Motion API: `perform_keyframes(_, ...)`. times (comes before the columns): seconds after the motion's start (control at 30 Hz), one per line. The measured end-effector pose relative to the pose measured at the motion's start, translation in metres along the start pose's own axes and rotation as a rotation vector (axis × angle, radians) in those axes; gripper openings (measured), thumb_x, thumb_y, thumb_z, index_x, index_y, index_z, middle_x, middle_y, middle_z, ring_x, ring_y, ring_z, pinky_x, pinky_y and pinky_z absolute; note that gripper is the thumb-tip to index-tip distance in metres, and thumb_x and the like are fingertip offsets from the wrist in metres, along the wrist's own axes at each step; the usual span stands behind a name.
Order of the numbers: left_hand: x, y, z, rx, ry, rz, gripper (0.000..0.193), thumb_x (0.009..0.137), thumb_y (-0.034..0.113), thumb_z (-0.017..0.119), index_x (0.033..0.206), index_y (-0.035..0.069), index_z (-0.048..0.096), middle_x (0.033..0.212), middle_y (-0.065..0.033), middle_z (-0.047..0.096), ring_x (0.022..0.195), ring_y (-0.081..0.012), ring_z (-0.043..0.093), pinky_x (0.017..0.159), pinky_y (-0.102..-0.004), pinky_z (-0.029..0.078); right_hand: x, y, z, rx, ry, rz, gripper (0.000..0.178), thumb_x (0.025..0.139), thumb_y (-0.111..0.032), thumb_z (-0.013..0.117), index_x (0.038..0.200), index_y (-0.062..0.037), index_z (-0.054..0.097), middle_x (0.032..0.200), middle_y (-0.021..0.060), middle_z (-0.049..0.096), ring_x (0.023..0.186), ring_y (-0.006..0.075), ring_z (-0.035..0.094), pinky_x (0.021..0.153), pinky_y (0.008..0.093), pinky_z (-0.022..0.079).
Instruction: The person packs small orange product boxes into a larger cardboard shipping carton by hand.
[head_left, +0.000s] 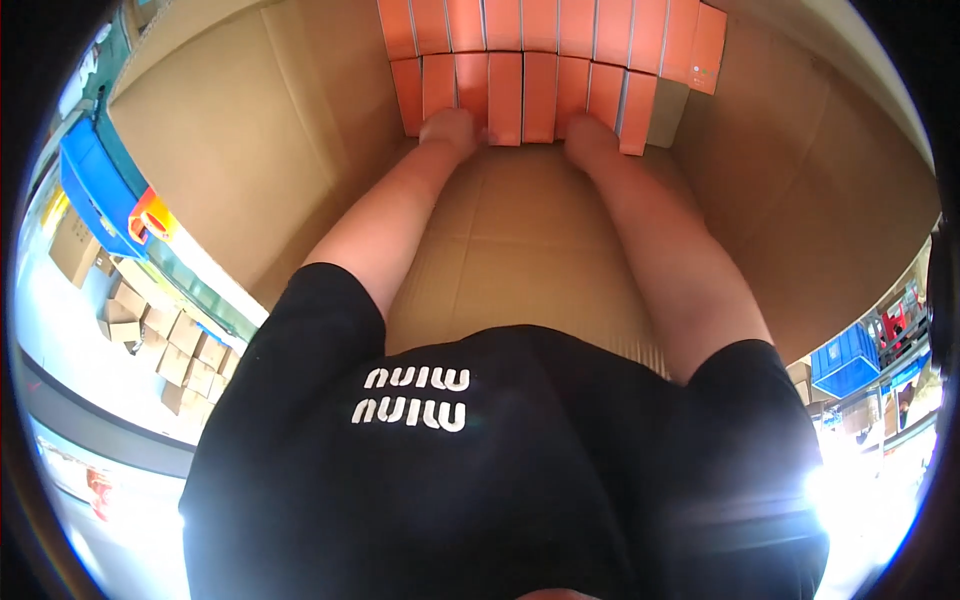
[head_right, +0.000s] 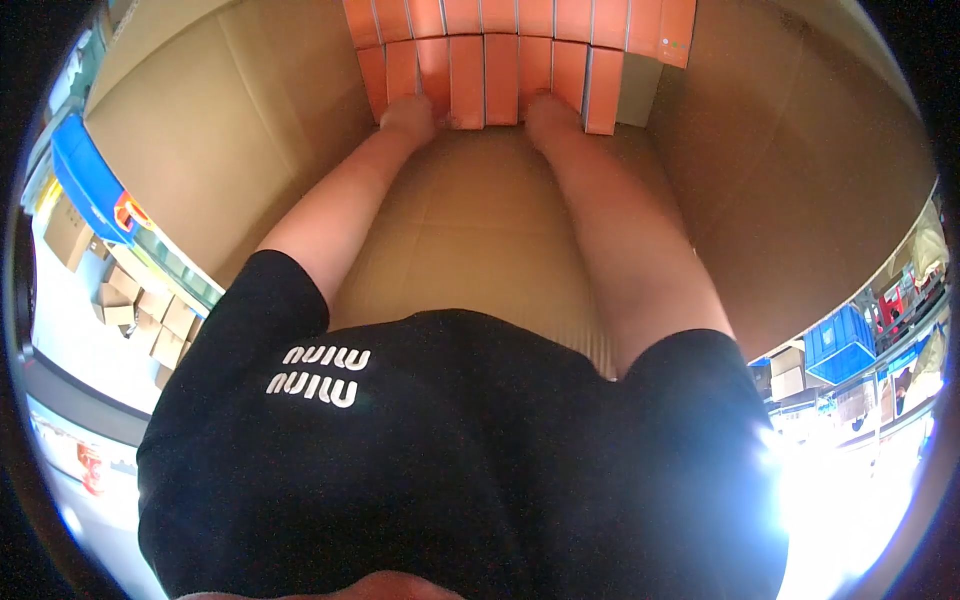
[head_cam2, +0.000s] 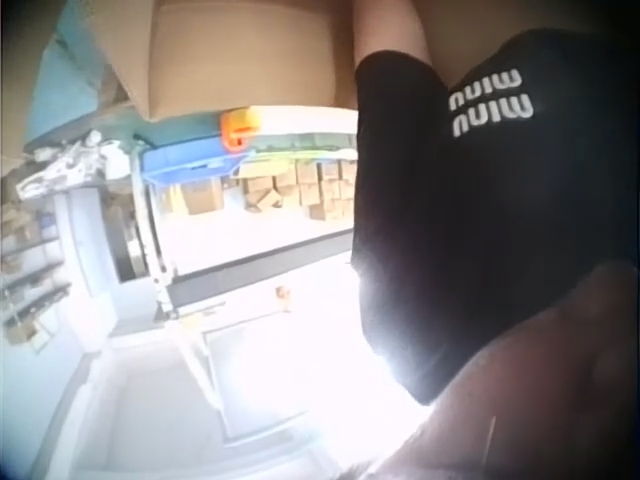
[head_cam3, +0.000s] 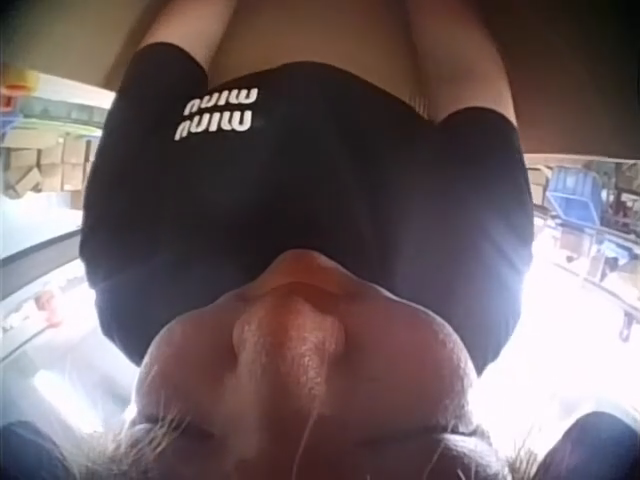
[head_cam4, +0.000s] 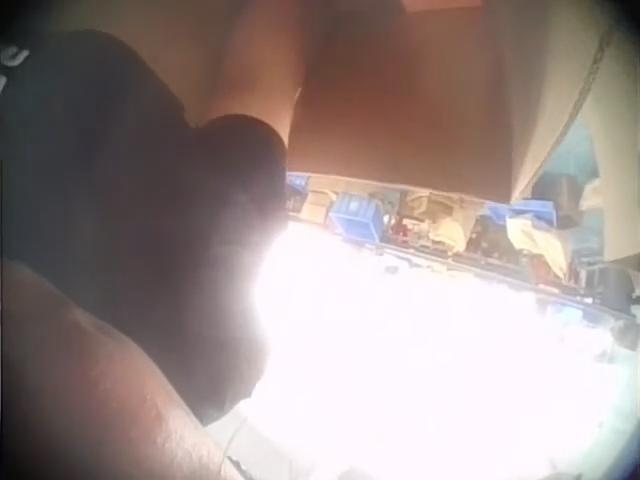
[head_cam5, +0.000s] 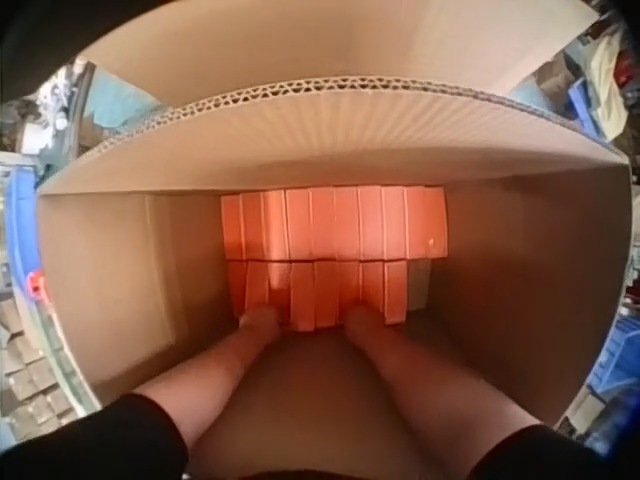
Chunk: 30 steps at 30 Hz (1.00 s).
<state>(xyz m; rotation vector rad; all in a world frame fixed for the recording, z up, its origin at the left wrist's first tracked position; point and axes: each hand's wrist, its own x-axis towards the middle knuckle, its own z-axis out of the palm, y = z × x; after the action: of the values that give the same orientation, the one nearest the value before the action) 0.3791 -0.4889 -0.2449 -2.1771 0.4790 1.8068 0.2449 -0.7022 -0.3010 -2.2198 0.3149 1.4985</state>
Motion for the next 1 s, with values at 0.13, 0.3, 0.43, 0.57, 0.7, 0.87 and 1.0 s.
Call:
perform_keyframes(0.13,0.03,-0.018,0.03,-0.033,0.121,-0.145,0.043,0.094,0.043,0.067,0.121,0.01,0.076,0.132,-0.0138,0.07,0.12,-0.0311,0.069,0.094,-0.0504,0.059,0.019,-0.025,0.003,-0.085,0.171,-0.061,0.029,0.093,-0.02,0.059,0.108,0.0009,0.072,0.118,0.0218,0.073,0.109,0.0385,0.071,0.093,0.0492,0.058)
perform_keyframes(0.3,0.017,-0.01,-0.004,0.012,0.046,-0.065,0.049,0.092,0.048,0.067,0.121,0.009,0.075,0.133,-0.0129,0.07,0.119,-0.0295,0.07,0.091,-0.0511,0.06,-0.001,-0.011,-0.032,0.035,0.175,-0.086,0.035,0.095,-0.025,0.058,0.115,0.0025,0.066,0.115,0.0226,0.073,0.108,0.04,0.071,0.093,0.0514,0.057)
perform_keyframes(0.43,0.013,-0.037,-0.002,-0.197,0.545,-0.322,0.059,0.09,0.055,0.067,0.122,0.006,0.072,0.127,-0.017,0.071,0.117,-0.0319,0.07,0.093,-0.0488,0.059,0.005,0.012,-0.047,0.201,0.465,0.008,0.051,0.094,-0.037,0.063,0.126,0.0025,0.057,0.122,0.0261,0.068,0.112,0.0424,0.068,0.096,0.0546,0.055)
perform_keyframes(0.57,0.017,-0.058,0.001,-0.298,0.189,-0.286,0.071,0.084,0.063,0.072,0.125,0.004,0.068,0.125,-0.0182,0.071,0.113,-0.0317,0.071,0.093,-0.0449,0.059,0.014,0.022,-0.048,0.343,0.842,0.376,0.076,0.089,-0.046,0.07,0.141,0.001,0.041,0.141,0.0316,0.053,0.122,0.0451,0.061,0.099,0.0555,0.053)
perform_keyframes(0.7,0.02,-0.085,0.028,-0.274,0.274,-0.197,0.073,0.08,0.061,0.078,0.125,0.004,0.067,0.123,-0.0185,0.071,0.111,-0.0338,0.071,0.094,-0.0464,0.058,0.003,0.019,-0.037,0.377,0.505,0.572,0.107,0.081,-0.054,0.079,0.151,-0.0003,0.017,0.151,0.035,0.034,0.129,0.0493,0.054,0.105,0.0544,0.05)
perform_keyframes(0.87,0.022,-0.073,0.044,-0.477,0.512,-0.228,0.077,0.078,0.055,0.085,0.127,0.0,0.062,0.12,-0.0195,0.072,0.11,-0.0397,0.07,0.095,-0.0479,0.057,0.017,0.034,-0.014,0.37,0.631,0.394,0.12,0.079,-0.061,0.081,0.153,0.0013,0.011,0.15,0.0354,0.033,0.131,0.0514,0.051,0.107,0.0539,0.049)
perform_keyframes(1.0,0.03,-0.064,0.038,-0.406,0.406,-0.291,0.081,0.079,0.06,0.082,0.129,-0.001,0.059,0.121,-0.0182,0.072,0.112,-0.0381,0.07,0.093,-0.047,0.058,0.004,0.018,-0.027,0.439,0.543,0.51,0.126,0.079,-0.058,0.083,0.157,0.0052,0.007,0.159,0.0371,0.024,0.137,0.0516,0.048,0.111,0.0524,0.048)
